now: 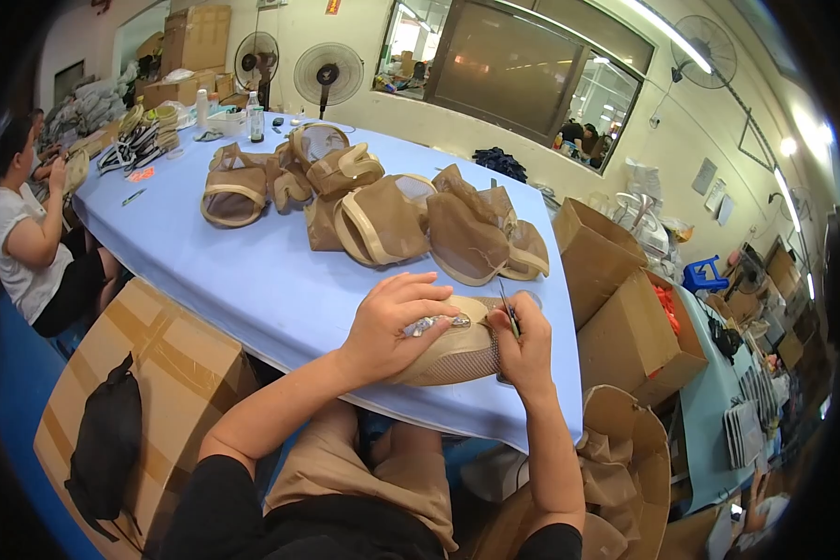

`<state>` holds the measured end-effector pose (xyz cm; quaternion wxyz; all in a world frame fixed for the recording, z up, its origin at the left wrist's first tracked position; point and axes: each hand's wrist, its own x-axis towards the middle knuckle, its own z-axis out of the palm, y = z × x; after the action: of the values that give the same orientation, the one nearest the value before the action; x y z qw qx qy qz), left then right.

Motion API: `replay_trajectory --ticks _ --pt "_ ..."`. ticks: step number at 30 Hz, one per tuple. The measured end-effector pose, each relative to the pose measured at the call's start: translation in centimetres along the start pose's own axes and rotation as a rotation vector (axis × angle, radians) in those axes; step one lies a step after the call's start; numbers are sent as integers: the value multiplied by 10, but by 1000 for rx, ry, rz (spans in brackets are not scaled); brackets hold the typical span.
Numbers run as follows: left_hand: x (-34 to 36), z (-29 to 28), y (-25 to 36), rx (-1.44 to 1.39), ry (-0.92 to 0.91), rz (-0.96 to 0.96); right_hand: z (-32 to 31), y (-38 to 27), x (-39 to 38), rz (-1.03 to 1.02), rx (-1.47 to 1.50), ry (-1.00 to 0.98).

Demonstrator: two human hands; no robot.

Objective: Trimming excess threads and material from mesh and leather shoe components using snips.

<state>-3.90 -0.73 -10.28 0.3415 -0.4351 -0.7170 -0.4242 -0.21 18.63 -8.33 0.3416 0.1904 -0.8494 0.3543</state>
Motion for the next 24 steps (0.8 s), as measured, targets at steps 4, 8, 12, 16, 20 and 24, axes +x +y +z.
replay_trajectory --ticks 4,8,12,16,20,24 --pt "-7 -2 1 -91 6 -56 -4 3 -9 17 -26 28" --pt "-11 -7 -6 -332 90 -182 -19 22 -21 133 78 144" --pt "-18 2 -8 -357 4 -257 -13 30 -36 199 161 173" --pt "-8 30 -10 -237 210 -189 -12 37 -32 284 165 185" --pt "6 43 -7 -139 186 -149 -17 21 -26 126 -78 234" --pt "13 55 -8 -164 133 -155 -15 -11 -23 -27 -215 155"
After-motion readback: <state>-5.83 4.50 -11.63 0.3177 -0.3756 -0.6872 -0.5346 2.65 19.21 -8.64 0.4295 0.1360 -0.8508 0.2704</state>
